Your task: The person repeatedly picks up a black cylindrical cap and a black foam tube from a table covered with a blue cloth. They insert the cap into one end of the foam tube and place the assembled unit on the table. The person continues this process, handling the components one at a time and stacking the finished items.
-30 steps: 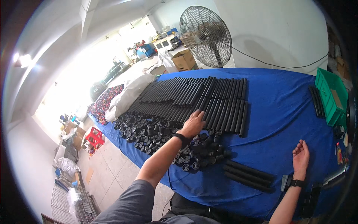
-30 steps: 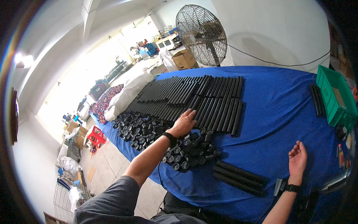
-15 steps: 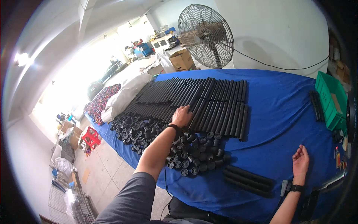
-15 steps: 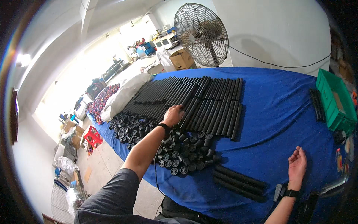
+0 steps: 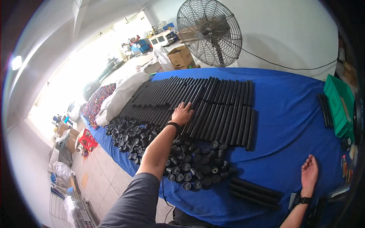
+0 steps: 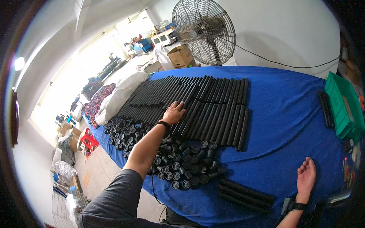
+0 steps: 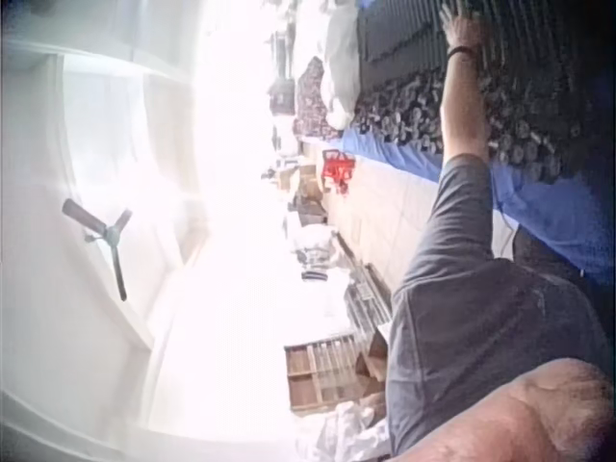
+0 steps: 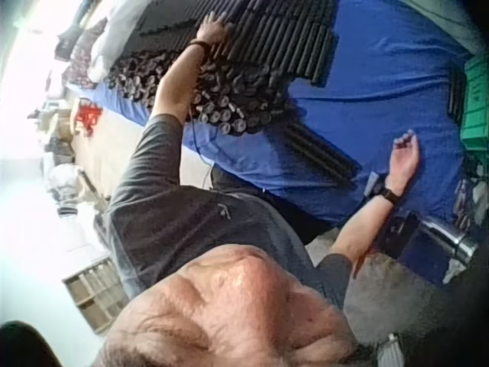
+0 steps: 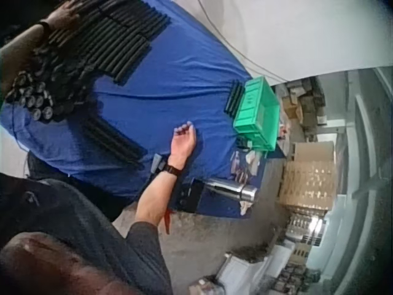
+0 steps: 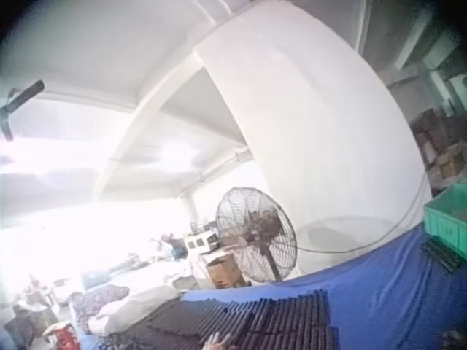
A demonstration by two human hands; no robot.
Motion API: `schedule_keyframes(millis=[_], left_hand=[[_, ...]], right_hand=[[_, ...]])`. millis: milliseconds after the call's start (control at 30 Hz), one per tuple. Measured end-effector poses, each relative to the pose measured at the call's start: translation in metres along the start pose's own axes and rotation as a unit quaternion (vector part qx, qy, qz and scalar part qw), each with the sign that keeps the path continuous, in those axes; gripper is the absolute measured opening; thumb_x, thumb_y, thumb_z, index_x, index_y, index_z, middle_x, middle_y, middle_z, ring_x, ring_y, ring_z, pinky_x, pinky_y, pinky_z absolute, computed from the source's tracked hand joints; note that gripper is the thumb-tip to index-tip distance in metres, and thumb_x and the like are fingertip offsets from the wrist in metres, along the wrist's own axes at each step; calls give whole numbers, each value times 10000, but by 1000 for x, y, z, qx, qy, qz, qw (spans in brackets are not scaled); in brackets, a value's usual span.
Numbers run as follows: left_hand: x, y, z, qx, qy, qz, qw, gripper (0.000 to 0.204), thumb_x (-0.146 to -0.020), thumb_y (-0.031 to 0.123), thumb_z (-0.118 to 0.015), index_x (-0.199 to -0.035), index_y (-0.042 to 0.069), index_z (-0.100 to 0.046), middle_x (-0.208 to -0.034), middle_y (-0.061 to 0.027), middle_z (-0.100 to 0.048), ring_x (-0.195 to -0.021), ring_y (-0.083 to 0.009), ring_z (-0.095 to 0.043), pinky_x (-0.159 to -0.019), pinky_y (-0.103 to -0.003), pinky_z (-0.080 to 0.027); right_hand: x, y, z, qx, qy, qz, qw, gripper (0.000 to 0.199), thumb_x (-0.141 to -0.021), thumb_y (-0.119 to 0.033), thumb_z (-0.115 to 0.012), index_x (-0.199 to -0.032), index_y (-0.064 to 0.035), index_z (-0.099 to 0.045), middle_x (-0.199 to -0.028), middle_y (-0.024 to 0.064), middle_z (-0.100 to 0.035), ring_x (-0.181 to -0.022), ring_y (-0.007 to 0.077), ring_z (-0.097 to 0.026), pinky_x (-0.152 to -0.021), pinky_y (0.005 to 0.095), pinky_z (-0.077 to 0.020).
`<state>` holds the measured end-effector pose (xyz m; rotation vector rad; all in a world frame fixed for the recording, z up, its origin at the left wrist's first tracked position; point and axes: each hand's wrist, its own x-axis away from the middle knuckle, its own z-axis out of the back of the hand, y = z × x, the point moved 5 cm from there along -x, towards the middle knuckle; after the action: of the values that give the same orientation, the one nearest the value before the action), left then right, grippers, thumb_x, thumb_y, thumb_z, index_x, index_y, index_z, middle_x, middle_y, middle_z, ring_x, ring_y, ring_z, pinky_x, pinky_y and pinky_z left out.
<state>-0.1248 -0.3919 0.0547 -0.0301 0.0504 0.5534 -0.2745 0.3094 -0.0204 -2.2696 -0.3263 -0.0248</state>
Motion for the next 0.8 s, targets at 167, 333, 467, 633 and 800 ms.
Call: schedule_keyframes(millis=[167, 333, 467, 633, 800], left_hand=[[20, 5, 12, 48, 23, -5, 999, 600, -993, 428, -489, -1510, 127, -432, -1522, -229, -432, -1410, -388, -431, -1147, -492, -390], [60, -1, 24, 6, 52, -9, 999, 556, -989, 425, -526, -1466, 141, -494, -1433, -200, -507, -1312, -388, -530, -1065, -507, -470], [91, 7, 47, 13, -19, -1, 1000, 583, -980, 443, -575, -1487, 166, -497, -1492, -165, -502, -1293, -389, -556, -1053, -503, -485], [121, 1, 57, -6, -18, -21, 1000, 594, -932, 454, -645, -1432, 142, -575, -1376, -141, -608, -1253, -354, -590, -1024, -480, -503], [128, -14, 57, 38, -18, -34, 999, 546, -927, 453, -667, -1357, 118, -650, -1325, -163, -653, -1211, -343, -623, -1025, -457, -500]], right_hand=[[-4, 0, 7, 4, -8, -4, 1000, 230, -1029, -263, -609, -1142, -70, -663, -909, -6, -644, -769, 93, -596, -672, 258, -497], [-5, 6, 9, 2, -23, 2, 1000, 228, -1026, -271, -614, -1134, -77, -670, -915, -8, -654, -763, 91, -598, -681, 254, -503], [-8, 6, 14, -1, -12, 4, 1000, 229, -1025, -272, -619, -1136, -78, -671, -909, -13, -656, -759, 86, -598, -682, 249, -502], [-11, 10, 17, 4, -13, -2, 1000, 231, -1020, -274, -626, -1139, -82, -673, -915, -18, -658, -771, 83, -597, -688, 258, -501], [-12, 6, 18, 8, -27, 5, 1000, 238, -1012, -286, -640, -1136, -87, -680, -925, -20, -659, -793, 85, -596, -705, 265, -498]])
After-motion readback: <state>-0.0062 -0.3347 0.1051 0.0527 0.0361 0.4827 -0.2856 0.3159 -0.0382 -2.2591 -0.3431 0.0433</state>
